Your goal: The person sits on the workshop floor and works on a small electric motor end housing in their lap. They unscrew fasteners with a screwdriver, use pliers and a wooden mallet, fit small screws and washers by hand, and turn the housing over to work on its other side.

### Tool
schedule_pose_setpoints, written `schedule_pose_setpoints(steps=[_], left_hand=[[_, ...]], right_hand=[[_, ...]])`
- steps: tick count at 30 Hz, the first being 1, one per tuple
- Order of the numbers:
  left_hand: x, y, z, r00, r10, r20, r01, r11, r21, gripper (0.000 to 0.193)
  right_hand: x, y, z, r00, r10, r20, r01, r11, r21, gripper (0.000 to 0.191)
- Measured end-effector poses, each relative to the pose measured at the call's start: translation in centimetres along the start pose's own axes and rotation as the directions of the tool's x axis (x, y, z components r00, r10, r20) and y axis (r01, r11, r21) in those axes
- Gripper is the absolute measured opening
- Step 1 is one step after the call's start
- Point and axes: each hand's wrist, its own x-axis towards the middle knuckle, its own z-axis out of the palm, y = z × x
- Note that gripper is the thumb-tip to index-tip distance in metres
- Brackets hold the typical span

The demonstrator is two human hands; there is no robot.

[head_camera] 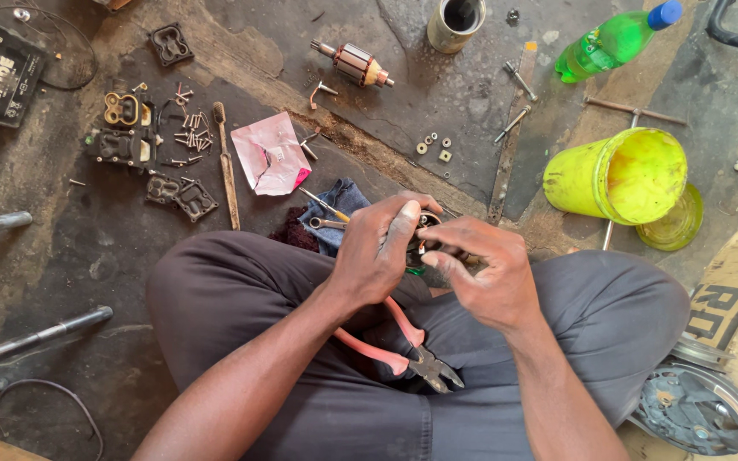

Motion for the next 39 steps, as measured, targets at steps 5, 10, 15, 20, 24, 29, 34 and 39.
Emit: schedule_pose_setpoints(steps=[5,10,15,20,24,29,34,39], left_hand=[[0.2,0.0,0.2,0.989,-0.125,0.073,0.122,0.991,0.051,0.041],[0.4,-0.4,0.6,0.983,-0.149,0.111,0.144,0.988,0.049,0.042],[0.4,-0.9,0.7,0.967,-0.216,0.135,0.216,0.976,0.014,0.042],[0.4,-1.4,0.8,0.946,-0.261,0.191,0.293,0.941,-0.170,0.044],[0.4,-1.7,0.6,0.958,-0.191,0.215,0.237,0.948,-0.214,0.046],[0.6,-1.4,0.7,0.958,-0.201,0.205,0.239,0.955,-0.178,0.046],[0.6,-0.5,0.2,0.959,-0.186,0.214,0.215,0.969,-0.122,0.045],[0.6,-0.1,0.3,0.963,-0.200,0.182,0.213,0.976,-0.052,0.042]], right_hand=[[1.0,-0.9,-0.8,0.989,-0.130,0.073,0.141,0.975,-0.174,0.025],[2.0,-1.4,-2.3,0.959,-0.198,0.203,0.257,0.908,-0.330,0.024],[2.7,-1.8,-2.9,0.938,-0.202,0.281,0.304,0.870,-0.389,0.023],[2.6,-1.8,-2.8,0.958,-0.182,0.222,0.254,0.896,-0.363,0.024],[2.5,-1.5,-3.3,0.984,-0.117,0.133,0.148,0.955,-0.255,0.034],[2.3,-1.0,-4.1,0.988,0.100,0.114,-0.085,0.988,-0.126,0.032],[1.9,-0.1,-3.3,0.909,0.397,0.129,-0.396,0.918,-0.036,0.025],[1.8,0.5,-2.3,0.838,0.520,0.164,-0.520,0.853,-0.049,0.028]])
